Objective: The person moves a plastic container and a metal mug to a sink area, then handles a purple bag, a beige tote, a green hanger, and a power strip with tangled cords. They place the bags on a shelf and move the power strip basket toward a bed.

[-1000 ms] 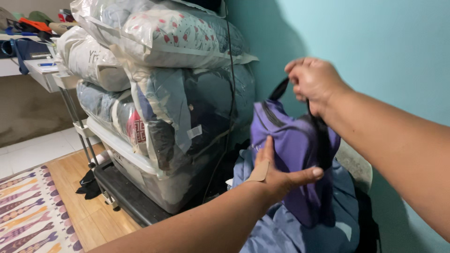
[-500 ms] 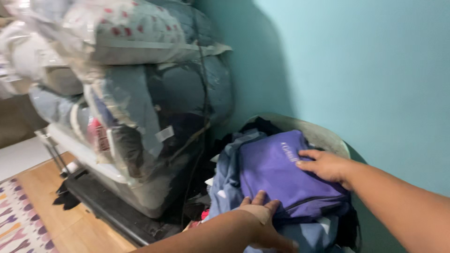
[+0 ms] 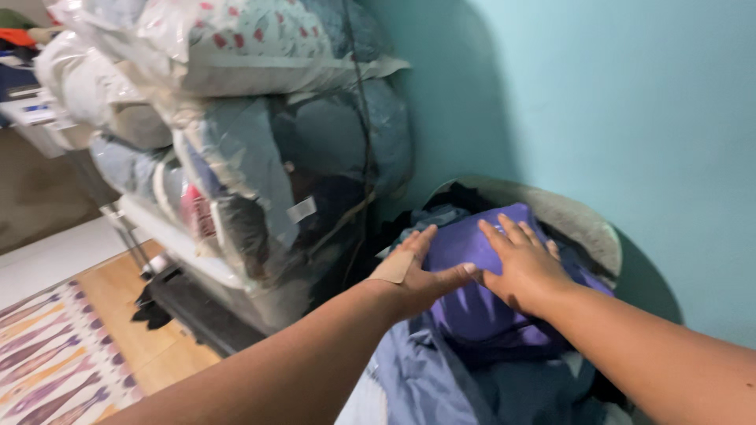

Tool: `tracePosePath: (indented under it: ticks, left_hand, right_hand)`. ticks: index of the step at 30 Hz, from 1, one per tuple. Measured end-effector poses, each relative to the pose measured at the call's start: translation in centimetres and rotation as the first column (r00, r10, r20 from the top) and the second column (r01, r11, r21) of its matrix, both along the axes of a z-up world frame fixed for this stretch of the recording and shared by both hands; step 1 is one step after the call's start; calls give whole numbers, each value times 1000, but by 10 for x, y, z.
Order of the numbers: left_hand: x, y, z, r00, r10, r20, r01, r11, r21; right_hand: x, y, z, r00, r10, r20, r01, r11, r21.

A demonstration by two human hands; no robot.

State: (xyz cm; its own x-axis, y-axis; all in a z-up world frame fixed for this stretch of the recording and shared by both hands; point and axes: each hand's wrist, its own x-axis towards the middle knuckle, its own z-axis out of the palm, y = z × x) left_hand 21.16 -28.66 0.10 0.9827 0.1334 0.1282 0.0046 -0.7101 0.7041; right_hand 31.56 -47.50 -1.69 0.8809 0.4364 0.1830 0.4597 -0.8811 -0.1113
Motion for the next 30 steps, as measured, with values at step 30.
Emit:
tracePosePath:
  ticks: [30]
  left_hand:
    - [-343,472,53,722,626,296,-624,773,-112]
  right_hand:
    - [-296,534,95,682,647,342,-731,577,365]
